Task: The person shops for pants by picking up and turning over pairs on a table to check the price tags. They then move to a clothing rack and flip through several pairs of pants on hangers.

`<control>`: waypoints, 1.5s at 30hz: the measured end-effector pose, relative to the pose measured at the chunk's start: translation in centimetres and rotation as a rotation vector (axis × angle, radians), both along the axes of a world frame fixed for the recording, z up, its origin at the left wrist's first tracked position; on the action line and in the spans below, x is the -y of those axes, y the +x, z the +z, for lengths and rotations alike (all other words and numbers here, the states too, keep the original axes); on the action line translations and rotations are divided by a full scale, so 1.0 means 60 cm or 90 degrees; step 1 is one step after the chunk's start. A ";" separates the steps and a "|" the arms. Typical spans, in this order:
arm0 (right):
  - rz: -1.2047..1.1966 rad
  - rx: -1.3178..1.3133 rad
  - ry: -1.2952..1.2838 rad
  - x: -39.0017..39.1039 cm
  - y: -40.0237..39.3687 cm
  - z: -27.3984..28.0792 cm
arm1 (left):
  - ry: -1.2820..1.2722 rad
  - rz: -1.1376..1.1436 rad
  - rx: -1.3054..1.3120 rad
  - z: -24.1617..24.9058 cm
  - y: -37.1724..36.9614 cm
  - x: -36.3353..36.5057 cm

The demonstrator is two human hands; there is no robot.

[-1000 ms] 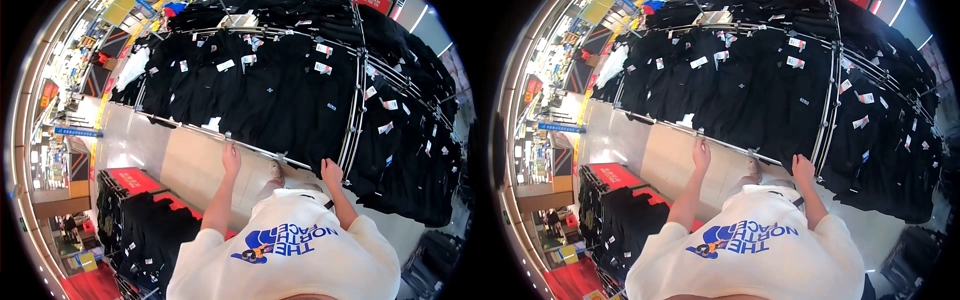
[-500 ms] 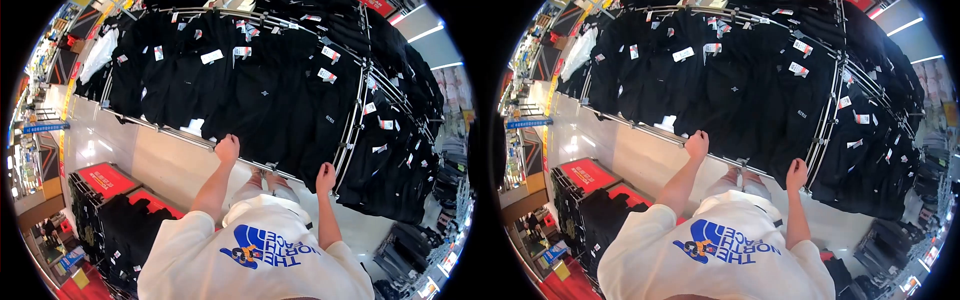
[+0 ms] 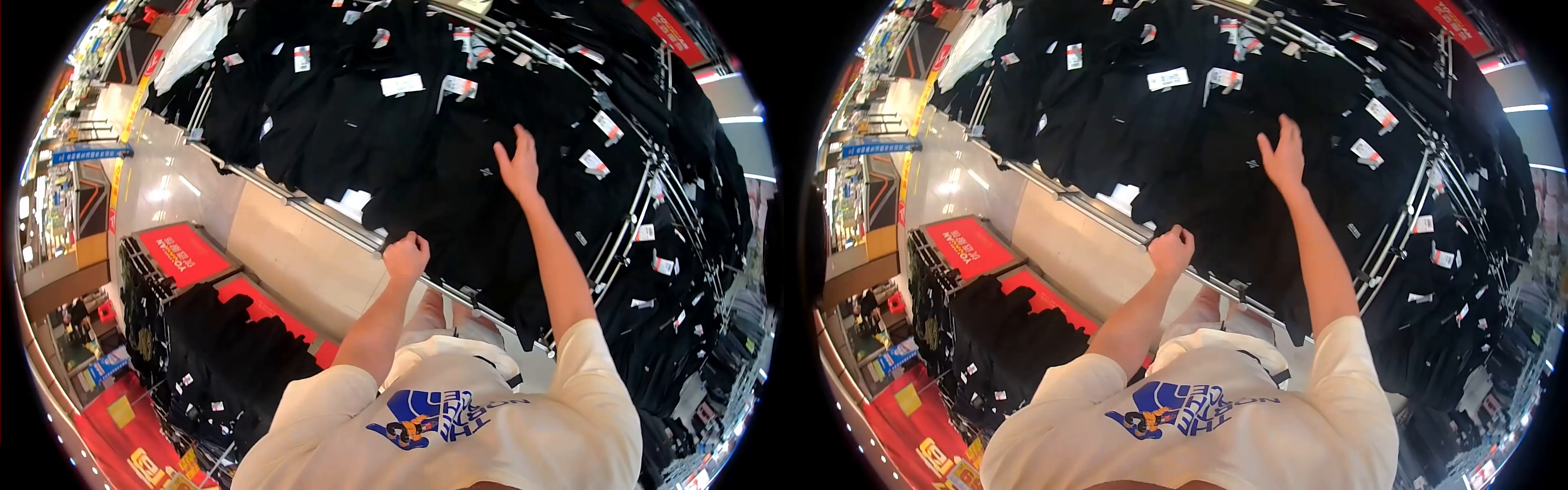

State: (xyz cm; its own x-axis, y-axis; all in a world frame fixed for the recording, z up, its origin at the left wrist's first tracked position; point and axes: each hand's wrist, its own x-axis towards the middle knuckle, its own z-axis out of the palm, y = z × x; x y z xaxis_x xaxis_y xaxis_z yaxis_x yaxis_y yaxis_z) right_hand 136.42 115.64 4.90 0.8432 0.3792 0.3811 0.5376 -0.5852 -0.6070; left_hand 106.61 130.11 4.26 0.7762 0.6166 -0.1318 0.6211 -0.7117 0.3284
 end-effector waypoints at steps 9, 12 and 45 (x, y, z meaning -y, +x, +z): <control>-0.265 -0.158 -0.264 -0.130 0.115 0.012 | 0.005 0.013 0.098 -0.013 -0.002 -0.005; -0.258 -0.224 -0.250 -0.130 0.153 -0.024 | -0.006 0.022 0.092 -0.013 -0.001 -0.005; 0.078 -0.736 0.879 0.144 -0.219 0.404 | -0.814 -0.267 0.029 0.227 0.031 0.090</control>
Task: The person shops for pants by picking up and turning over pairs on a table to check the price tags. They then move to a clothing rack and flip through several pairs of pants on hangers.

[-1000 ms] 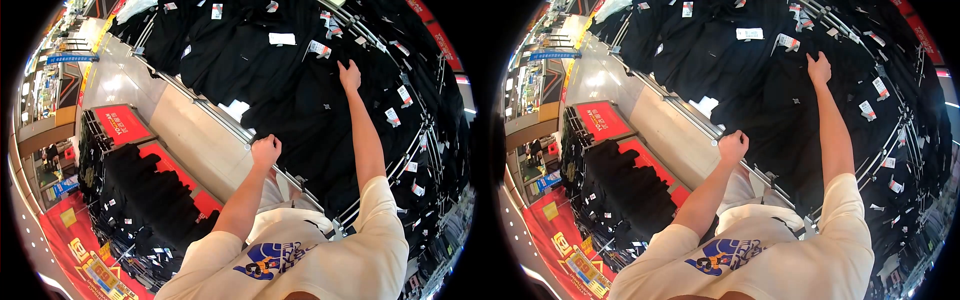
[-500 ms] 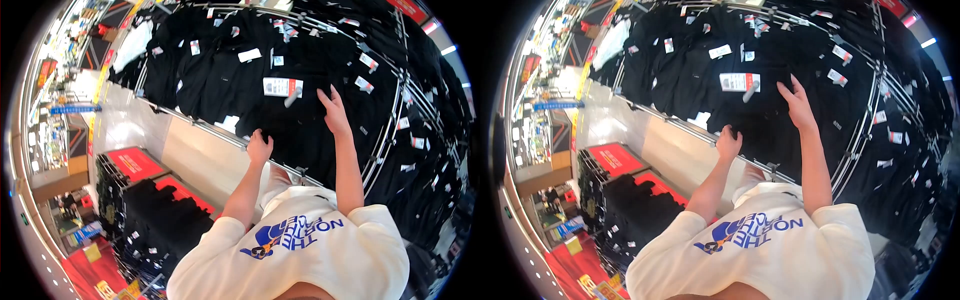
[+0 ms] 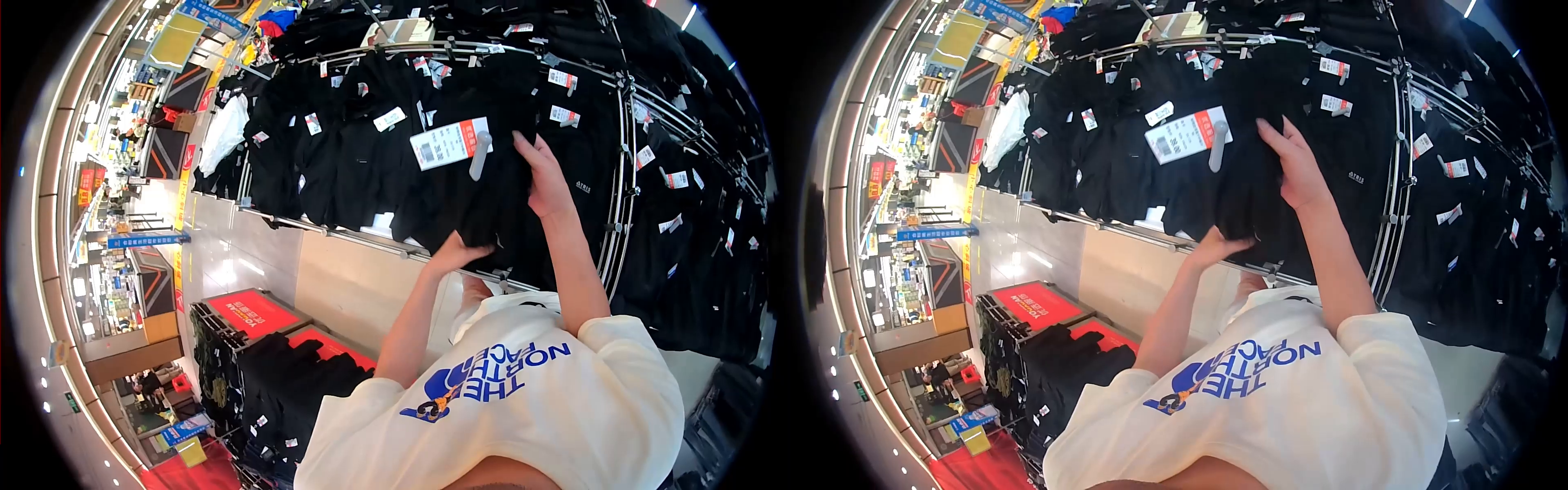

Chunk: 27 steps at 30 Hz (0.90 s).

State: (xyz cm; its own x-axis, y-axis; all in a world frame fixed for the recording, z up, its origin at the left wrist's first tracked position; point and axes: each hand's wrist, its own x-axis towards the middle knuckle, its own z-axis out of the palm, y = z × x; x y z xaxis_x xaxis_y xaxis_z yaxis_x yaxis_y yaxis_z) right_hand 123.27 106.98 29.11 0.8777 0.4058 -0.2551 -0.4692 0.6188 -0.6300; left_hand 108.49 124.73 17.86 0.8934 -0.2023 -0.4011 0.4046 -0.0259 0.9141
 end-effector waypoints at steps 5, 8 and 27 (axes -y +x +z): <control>-0.070 -0.044 -0.021 0.028 0.012 0.003 | 0.021 0.012 -0.029 0.024 -0.091 0.037; -0.085 -0.132 -0.047 0.031 0.021 -0.013 | 0.048 0.116 -0.079 0.035 -0.141 0.045; 0.047 -0.186 -0.329 0.006 -0.003 -0.343 | 0.171 0.124 0.135 0.137 -0.095 0.062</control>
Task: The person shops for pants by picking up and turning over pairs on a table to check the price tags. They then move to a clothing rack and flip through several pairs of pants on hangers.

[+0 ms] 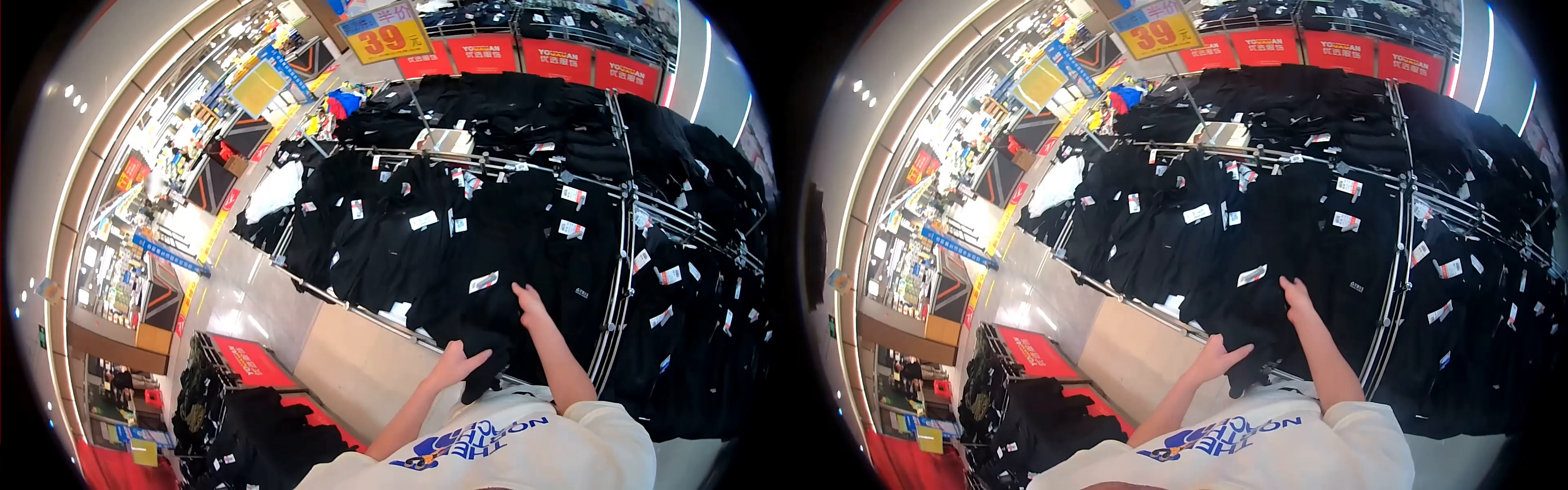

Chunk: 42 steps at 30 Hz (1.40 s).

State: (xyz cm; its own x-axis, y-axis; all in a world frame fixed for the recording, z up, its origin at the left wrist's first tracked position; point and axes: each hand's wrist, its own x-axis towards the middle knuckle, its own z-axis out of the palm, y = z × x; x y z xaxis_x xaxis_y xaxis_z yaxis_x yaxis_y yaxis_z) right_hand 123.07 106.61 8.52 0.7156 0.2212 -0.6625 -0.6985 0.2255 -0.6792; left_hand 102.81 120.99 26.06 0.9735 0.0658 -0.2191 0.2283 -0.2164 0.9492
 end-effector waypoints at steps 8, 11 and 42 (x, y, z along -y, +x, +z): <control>-0.041 0.174 0.071 -0.057 0.294 0.031 | 0.095 -0.029 -0.101 -0.035 0.020 -0.078; -0.054 0.261 -0.081 -0.074 0.320 0.103 | 0.198 0.072 -0.090 -0.100 0.023 -0.094; 0.452 0.454 -0.427 0.127 -0.181 -0.104 | 0.368 0.031 -0.116 -0.342 -0.093 -0.028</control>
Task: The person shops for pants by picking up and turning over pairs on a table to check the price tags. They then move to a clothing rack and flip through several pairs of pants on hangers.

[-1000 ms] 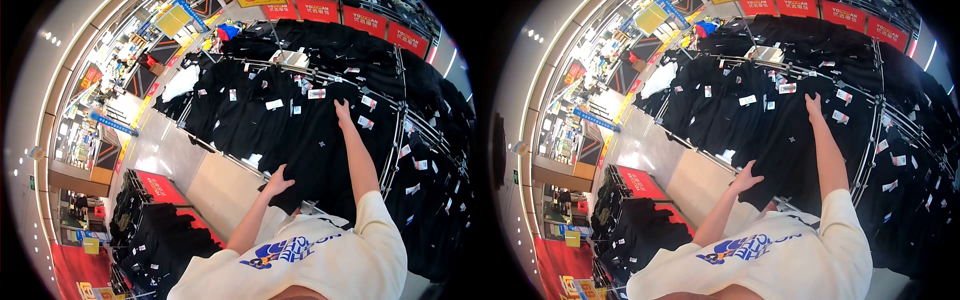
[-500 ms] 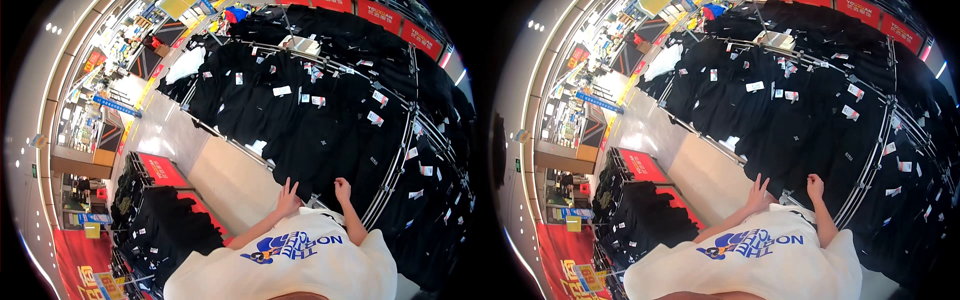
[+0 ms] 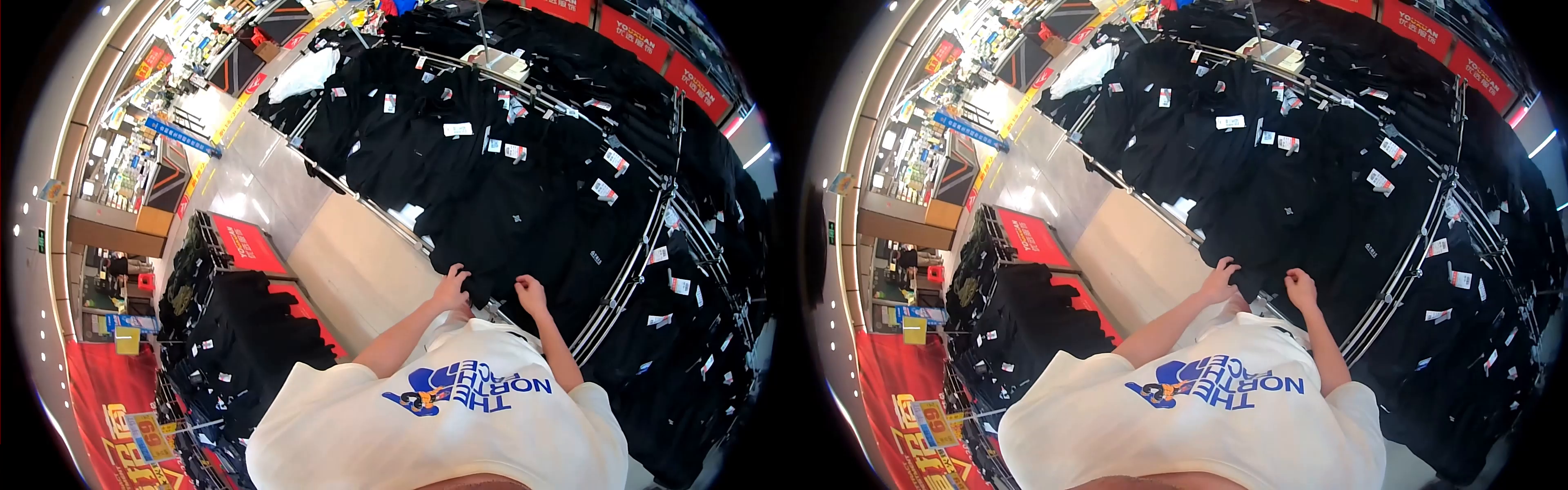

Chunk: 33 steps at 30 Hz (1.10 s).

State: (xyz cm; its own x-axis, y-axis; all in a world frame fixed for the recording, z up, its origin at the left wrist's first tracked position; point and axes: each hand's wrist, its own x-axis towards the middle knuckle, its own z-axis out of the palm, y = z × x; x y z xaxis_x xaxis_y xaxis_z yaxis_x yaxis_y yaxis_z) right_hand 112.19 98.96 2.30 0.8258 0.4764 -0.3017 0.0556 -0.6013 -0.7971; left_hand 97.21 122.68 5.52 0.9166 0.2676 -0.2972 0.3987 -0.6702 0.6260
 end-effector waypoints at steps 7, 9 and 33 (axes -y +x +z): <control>0.209 -0.114 0.076 -0.089 -0.064 0.039 | 0.017 -0.007 0.010 0.020 -0.021 0.018; 0.270 -0.046 0.005 -0.098 -0.080 0.049 | 0.018 -0.029 0.022 0.025 -0.027 0.016; -0.164 0.081 -0.205 -0.163 -0.162 0.055 | -0.175 -0.215 0.042 0.059 -0.058 -0.150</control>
